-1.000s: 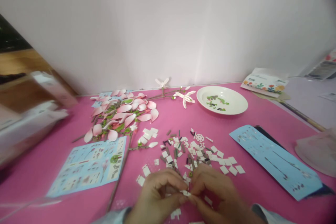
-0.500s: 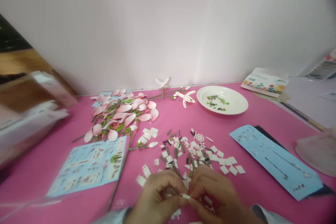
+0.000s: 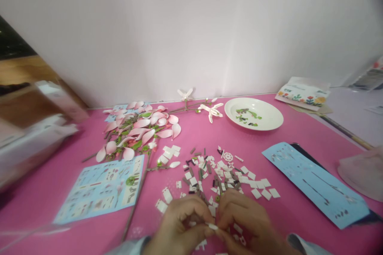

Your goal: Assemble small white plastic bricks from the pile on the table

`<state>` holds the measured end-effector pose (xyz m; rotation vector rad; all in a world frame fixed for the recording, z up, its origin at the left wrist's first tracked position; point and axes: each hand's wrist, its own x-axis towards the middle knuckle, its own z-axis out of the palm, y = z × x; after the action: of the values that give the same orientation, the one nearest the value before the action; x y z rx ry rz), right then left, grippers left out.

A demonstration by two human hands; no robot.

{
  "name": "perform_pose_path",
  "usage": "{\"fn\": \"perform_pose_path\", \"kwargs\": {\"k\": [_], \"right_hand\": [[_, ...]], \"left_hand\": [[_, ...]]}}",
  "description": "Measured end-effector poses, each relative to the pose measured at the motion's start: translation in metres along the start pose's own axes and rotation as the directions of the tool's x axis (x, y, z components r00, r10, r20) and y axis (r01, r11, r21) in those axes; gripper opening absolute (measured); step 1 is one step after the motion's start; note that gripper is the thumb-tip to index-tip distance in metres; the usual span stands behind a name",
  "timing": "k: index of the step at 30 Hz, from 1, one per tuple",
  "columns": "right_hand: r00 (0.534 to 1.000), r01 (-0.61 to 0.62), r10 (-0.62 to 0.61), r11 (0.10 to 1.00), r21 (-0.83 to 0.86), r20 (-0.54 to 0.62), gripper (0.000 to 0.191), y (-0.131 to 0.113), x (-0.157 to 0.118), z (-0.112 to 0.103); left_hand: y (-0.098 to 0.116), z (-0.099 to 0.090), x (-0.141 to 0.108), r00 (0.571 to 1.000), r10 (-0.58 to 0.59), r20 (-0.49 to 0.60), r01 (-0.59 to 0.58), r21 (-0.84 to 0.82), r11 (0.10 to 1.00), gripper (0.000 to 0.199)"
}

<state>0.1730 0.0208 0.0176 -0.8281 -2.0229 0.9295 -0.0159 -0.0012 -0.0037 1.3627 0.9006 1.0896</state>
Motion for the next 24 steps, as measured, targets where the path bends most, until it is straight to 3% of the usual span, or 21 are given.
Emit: {"fn": "perform_pose_path", "kwargs": {"k": [10,19,24], "right_hand": [[0.998,0.055,-0.055,0.998,-0.031,-0.023,0.02,0.0019,0.0059,-0.0006],[0.958,0.28,-0.288,0.94,-0.197,-0.012,0.022,0.0012,0.0065,-0.0037],[0.948,0.304,-0.315,0.934,-0.19,-0.032,0.022,0.0032,0.0052,-0.0024]], "left_hand": [[-0.0022,0.002,0.002,0.999,0.017,-0.038,-0.021,-0.096,0.995,0.009],[-0.0012,0.0066,0.0018,0.998,-0.006,-0.066,-0.01,-0.242,0.97,0.027],[-0.0006,0.0056,0.0016,0.999,-0.011,-0.05,-0.002,-0.261,0.965,0.025]]}}
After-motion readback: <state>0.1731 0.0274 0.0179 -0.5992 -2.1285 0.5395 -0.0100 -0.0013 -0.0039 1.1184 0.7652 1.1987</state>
